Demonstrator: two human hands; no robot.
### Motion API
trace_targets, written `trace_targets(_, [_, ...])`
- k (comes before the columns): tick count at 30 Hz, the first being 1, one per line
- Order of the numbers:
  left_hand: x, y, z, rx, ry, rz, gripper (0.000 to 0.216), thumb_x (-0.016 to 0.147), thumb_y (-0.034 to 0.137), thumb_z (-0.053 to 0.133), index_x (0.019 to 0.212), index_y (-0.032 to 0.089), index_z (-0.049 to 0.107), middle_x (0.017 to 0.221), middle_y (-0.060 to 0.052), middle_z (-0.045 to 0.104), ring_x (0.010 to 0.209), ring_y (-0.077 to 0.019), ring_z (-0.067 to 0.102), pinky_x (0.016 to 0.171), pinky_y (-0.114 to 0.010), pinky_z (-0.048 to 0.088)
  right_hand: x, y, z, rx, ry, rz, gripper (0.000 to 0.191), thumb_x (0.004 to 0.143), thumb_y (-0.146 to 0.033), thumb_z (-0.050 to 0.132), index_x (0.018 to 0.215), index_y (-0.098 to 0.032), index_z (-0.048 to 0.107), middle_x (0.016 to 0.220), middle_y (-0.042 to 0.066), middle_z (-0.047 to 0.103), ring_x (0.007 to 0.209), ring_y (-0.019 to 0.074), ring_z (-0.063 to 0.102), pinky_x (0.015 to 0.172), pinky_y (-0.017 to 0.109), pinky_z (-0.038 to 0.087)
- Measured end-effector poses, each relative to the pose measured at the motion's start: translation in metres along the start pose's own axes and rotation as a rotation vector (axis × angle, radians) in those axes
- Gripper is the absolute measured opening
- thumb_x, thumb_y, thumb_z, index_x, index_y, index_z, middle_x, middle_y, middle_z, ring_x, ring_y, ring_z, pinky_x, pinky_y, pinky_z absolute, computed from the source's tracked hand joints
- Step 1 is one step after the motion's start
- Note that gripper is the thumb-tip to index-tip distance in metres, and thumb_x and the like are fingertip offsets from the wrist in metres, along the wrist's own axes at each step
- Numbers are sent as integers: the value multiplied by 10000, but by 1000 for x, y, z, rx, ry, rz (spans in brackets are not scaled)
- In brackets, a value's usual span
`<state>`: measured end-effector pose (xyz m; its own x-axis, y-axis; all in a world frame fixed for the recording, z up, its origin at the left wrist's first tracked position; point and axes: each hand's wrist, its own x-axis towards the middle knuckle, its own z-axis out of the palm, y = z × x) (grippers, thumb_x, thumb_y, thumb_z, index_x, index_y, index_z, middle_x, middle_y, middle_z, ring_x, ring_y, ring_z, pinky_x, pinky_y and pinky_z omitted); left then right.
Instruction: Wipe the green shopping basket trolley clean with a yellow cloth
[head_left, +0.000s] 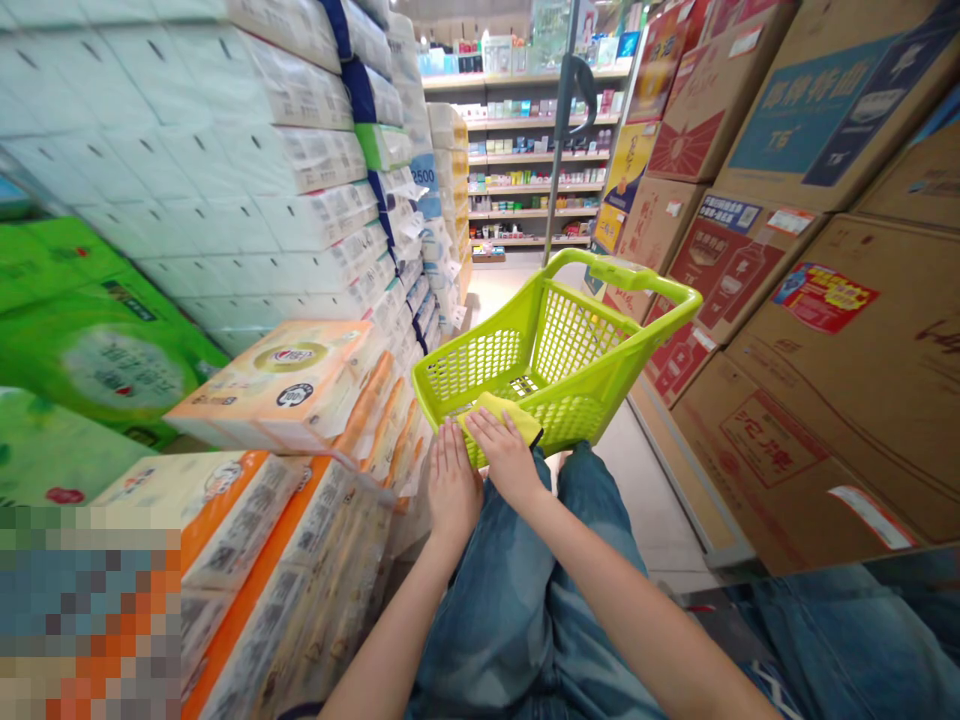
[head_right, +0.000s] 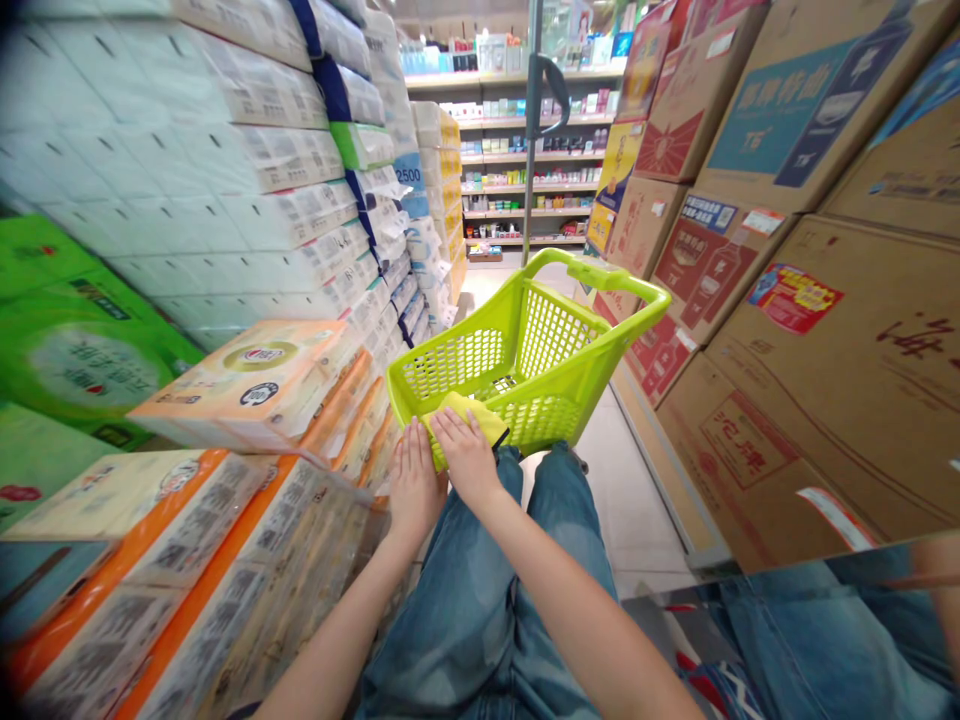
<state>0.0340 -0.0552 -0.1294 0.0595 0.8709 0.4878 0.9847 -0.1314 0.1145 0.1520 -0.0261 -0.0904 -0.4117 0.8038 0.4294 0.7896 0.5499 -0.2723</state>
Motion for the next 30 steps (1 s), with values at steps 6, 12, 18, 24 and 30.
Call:
trace_targets(6, [0, 1, -2, -36, 8, 17, 826, 858, 174, 489, 1569, 8, 102, 1635, -229, 207, 1526, -296, 202, 1219, -481, 278, -5, 89, -45, -101, 102, 221, 771, 765, 86, 336, 1475, -184, 467, 1517, 60, 507, 1468, 199, 366, 1247, 487, 191])
trace_targets(12, [1, 2, -4, -28, -8, 10, 814, 860, 167, 489, 1561, -15, 117, 1627, -243, 218, 1528, -295, 193, 1221, -479, 282, 4, 55, -24, -76, 130, 321, 704, 796, 47, 384, 1466, -144, 480, 1486, 118, 534, 1469, 237, 363, 1240, 523, 192])
trace_targets(18, [2, 1, -2, 29, -3, -7, 693, 907, 99, 368, 1569, 41, 172, 1620, -203, 277, 1518, -258, 235, 1221, -451, 292, 3, -22, 16, 31, 67, 82, 588, 908, -49, 391, 1481, -163, 455, 1513, 92, 508, 1467, 223, 365, 1241, 484, 227])
trace_targets(24, [2, 2, -7, -5, -23, 2, 767, 867, 175, 483, 1550, -13, 190, 1623, -225, 251, 1519, -288, 227, 1225, -450, 278, -4, 32, -11, -31, 8, -1, 696, 835, 39, 360, 1499, -156, 426, 1544, 70, 469, 1479, 200, 345, 1246, 450, 221])
trace_targets(30, [2, 3, -9, -33, -20, 1, 806, 841, 166, 498, 1553, -17, 169, 1620, -235, 250, 1523, -300, 211, 1219, -475, 284, -4, 96, -43, -99, 143, 263, 776, 761, 72, 346, 1491, -174, 444, 1527, 76, 492, 1481, 211, 341, 1244, 504, 192])
